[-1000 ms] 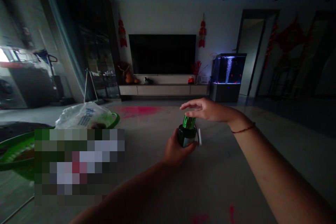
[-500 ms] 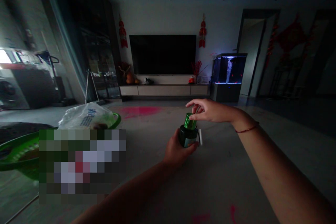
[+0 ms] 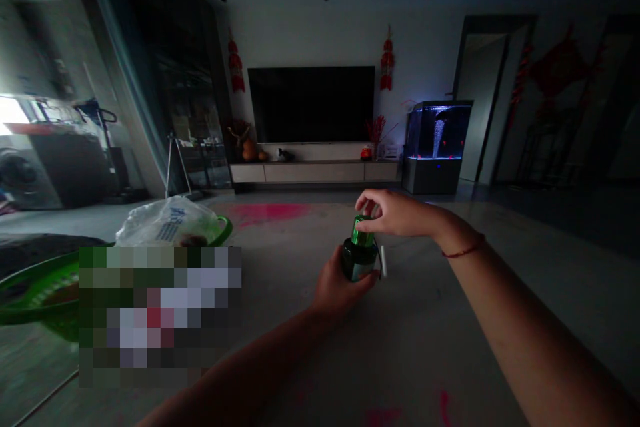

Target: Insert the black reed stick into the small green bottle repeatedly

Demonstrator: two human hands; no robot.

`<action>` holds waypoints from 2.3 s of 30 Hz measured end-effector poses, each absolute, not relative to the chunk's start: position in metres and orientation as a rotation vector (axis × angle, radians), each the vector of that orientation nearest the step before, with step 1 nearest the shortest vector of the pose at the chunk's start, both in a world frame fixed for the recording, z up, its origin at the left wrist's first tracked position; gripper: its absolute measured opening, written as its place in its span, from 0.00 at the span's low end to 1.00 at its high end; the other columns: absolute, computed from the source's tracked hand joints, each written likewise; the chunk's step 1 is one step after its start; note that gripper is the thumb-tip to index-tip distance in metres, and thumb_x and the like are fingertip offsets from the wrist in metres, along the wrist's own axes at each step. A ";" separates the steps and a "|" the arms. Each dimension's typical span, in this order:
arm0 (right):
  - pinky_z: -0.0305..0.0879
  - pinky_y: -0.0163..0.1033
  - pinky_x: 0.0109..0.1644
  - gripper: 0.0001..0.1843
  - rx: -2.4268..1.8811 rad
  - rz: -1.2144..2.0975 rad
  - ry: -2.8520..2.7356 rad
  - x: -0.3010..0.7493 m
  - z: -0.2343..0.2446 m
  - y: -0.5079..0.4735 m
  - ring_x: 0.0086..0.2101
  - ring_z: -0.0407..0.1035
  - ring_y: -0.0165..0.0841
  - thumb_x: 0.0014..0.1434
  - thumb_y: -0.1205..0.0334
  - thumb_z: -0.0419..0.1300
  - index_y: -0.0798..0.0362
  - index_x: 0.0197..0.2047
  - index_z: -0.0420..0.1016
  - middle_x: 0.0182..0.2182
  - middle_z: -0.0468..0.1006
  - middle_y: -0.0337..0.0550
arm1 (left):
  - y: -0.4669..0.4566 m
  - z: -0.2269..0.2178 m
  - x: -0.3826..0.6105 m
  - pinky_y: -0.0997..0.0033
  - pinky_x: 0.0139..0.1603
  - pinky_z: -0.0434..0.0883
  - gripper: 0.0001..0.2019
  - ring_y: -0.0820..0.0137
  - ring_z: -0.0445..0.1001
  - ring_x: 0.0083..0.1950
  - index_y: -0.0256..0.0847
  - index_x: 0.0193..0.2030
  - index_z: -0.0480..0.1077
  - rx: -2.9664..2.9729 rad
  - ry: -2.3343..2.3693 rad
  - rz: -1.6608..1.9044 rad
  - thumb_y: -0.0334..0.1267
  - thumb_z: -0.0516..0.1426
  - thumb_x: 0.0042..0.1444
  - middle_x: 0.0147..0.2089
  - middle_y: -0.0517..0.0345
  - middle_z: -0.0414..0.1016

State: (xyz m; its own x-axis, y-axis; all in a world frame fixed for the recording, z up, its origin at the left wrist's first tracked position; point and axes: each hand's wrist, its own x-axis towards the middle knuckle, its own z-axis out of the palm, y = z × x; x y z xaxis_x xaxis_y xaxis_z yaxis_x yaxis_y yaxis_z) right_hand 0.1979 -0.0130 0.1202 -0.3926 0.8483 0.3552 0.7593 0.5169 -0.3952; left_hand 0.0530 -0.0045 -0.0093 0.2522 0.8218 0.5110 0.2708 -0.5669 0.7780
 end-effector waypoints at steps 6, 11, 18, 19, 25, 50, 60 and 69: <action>0.64 0.35 0.41 0.17 -1.109 0.431 -2.301 0.201 0.124 -0.018 0.38 0.67 0.30 0.48 0.66 0.59 0.57 0.43 0.66 0.39 0.72 0.46 | -0.003 -0.012 0.052 0.73 0.34 0.65 0.21 0.70 0.69 0.34 0.38 0.42 0.63 1.959 0.983 1.321 0.43 0.60 0.41 0.34 0.57 0.71; 0.64 0.37 0.37 0.23 -1.332 0.287 -2.208 0.200 0.122 -0.014 0.35 0.68 0.34 0.46 0.53 0.60 0.58 0.43 0.68 0.36 0.73 0.49 | -0.003 -0.011 0.053 0.74 0.32 0.65 0.20 0.71 0.69 0.33 0.38 0.40 0.62 1.962 0.972 1.314 0.44 0.60 0.41 0.33 0.58 0.70; 0.63 0.33 0.40 0.18 -1.203 0.360 -2.329 0.204 0.125 -0.021 0.38 0.67 0.32 0.47 0.67 0.58 0.56 0.44 0.66 0.41 0.71 0.47 | -0.004 -0.009 0.053 0.73 0.34 0.65 0.20 0.71 0.69 0.35 0.38 0.41 0.62 1.965 0.969 1.311 0.43 0.60 0.42 0.35 0.57 0.71; 0.63 0.33 0.41 0.20 -1.200 0.375 -2.330 0.205 0.125 -0.022 0.40 0.67 0.32 0.47 0.67 0.59 0.55 0.46 0.65 0.44 0.70 0.47 | -0.004 -0.009 0.053 0.73 0.34 0.65 0.20 0.70 0.69 0.35 0.38 0.41 0.62 1.965 0.966 1.312 0.43 0.60 0.42 0.35 0.57 0.71; 0.63 0.36 0.36 0.29 -1.419 0.246 -2.211 0.201 0.123 -0.021 0.37 0.68 0.35 0.43 0.50 0.61 0.57 0.46 0.65 0.41 0.71 0.51 | -0.003 -0.011 0.053 0.72 0.33 0.66 0.21 0.70 0.69 0.34 0.37 0.42 0.62 1.979 0.987 1.327 0.43 0.60 0.41 0.35 0.57 0.71; 0.63 0.35 0.42 0.17 -1.259 0.353 -2.316 0.203 0.125 -0.021 0.38 0.68 0.33 0.50 0.61 0.58 0.56 0.44 0.70 0.39 0.74 0.46 | -0.004 -0.011 0.053 0.73 0.33 0.65 0.20 0.71 0.68 0.33 0.38 0.41 0.62 1.966 0.992 1.319 0.42 0.60 0.41 0.33 0.58 0.70; 0.63 0.36 0.36 0.22 -1.379 0.368 -2.210 0.203 0.123 -0.016 0.34 0.68 0.34 0.49 0.50 0.57 0.59 0.42 0.70 0.35 0.75 0.50 | -0.005 -0.008 0.053 0.72 0.34 0.65 0.20 0.70 0.69 0.34 0.38 0.41 0.62 1.996 0.970 1.297 0.43 0.60 0.41 0.34 0.57 0.70; 0.63 0.35 0.41 0.20 -1.189 0.413 -2.321 0.207 0.127 -0.022 0.39 0.67 0.32 0.48 0.61 0.59 0.56 0.45 0.68 0.42 0.72 0.46 | -0.007 -0.008 0.054 0.71 0.35 0.66 0.21 0.70 0.69 0.35 0.38 0.42 0.62 1.990 0.972 1.323 0.42 0.60 0.41 0.35 0.57 0.71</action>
State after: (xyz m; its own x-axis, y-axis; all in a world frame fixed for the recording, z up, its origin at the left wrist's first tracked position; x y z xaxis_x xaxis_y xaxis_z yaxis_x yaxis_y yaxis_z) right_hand 0.2068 -0.0218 0.1266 -0.4964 0.8181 0.2904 0.6677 0.5736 -0.4745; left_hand 0.0536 -0.0069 -0.0076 0.2523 0.8099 0.5296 0.2634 -0.5841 0.7677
